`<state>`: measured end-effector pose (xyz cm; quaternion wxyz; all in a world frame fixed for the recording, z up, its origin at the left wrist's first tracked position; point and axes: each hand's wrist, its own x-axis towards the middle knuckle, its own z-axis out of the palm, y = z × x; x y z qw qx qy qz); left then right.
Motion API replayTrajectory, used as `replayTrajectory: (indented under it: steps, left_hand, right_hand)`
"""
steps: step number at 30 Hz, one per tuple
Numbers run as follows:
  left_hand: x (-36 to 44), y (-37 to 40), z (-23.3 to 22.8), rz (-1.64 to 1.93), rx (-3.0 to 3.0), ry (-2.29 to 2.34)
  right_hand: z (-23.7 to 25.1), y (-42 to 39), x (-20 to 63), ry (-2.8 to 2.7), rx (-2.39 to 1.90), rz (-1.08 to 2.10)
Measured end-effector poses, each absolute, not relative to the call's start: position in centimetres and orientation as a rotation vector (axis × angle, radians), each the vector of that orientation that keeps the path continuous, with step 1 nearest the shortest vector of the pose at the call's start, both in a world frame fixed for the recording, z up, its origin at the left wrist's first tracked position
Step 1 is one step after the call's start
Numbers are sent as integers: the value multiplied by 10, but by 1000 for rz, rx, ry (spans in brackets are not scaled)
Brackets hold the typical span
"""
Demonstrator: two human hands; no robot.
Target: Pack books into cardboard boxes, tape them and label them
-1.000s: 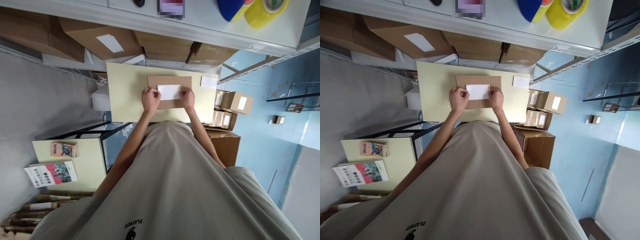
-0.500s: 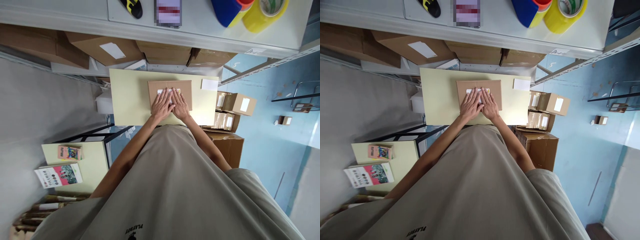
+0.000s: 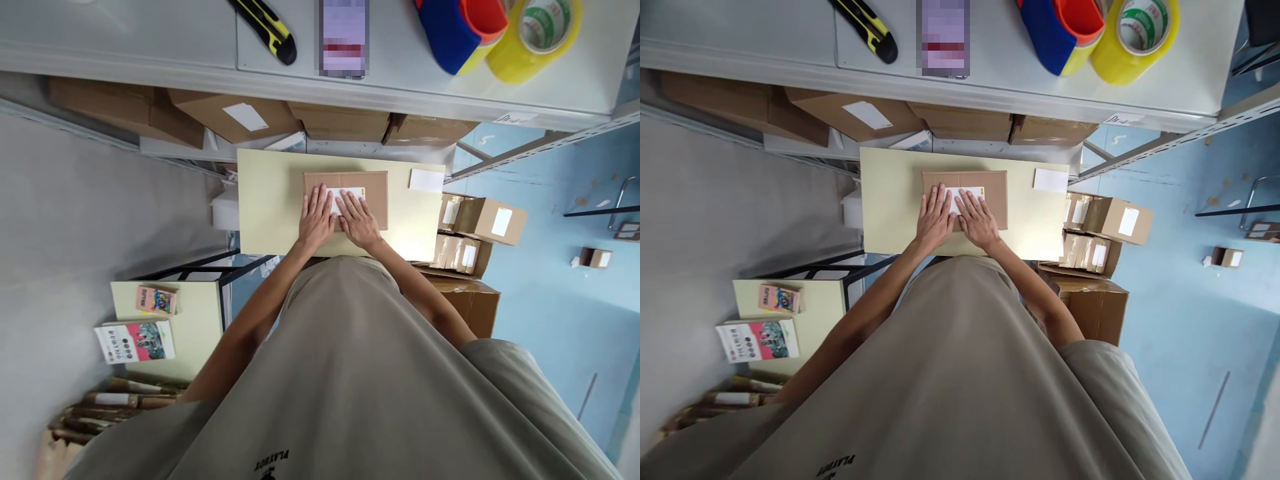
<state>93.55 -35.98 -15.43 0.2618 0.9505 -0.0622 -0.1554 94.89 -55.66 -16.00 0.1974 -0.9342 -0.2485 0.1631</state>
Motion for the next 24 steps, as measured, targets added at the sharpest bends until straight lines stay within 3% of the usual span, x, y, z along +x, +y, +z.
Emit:
replayTrajectory:
  steps: [7,16,24]
  left_hand:
    - [913,-372,-157,-363,2465,-241]
    - [905,-400,-155,-339,2490,-114]
    - [895,-368,-166,-191,2496,381]
  right_hand:
    - [-158,-568,963,-467,-2553,412]
    - [-150,-587,936,-588,-2470,491]
    - [-163,-655,908,-323,-2508,382]
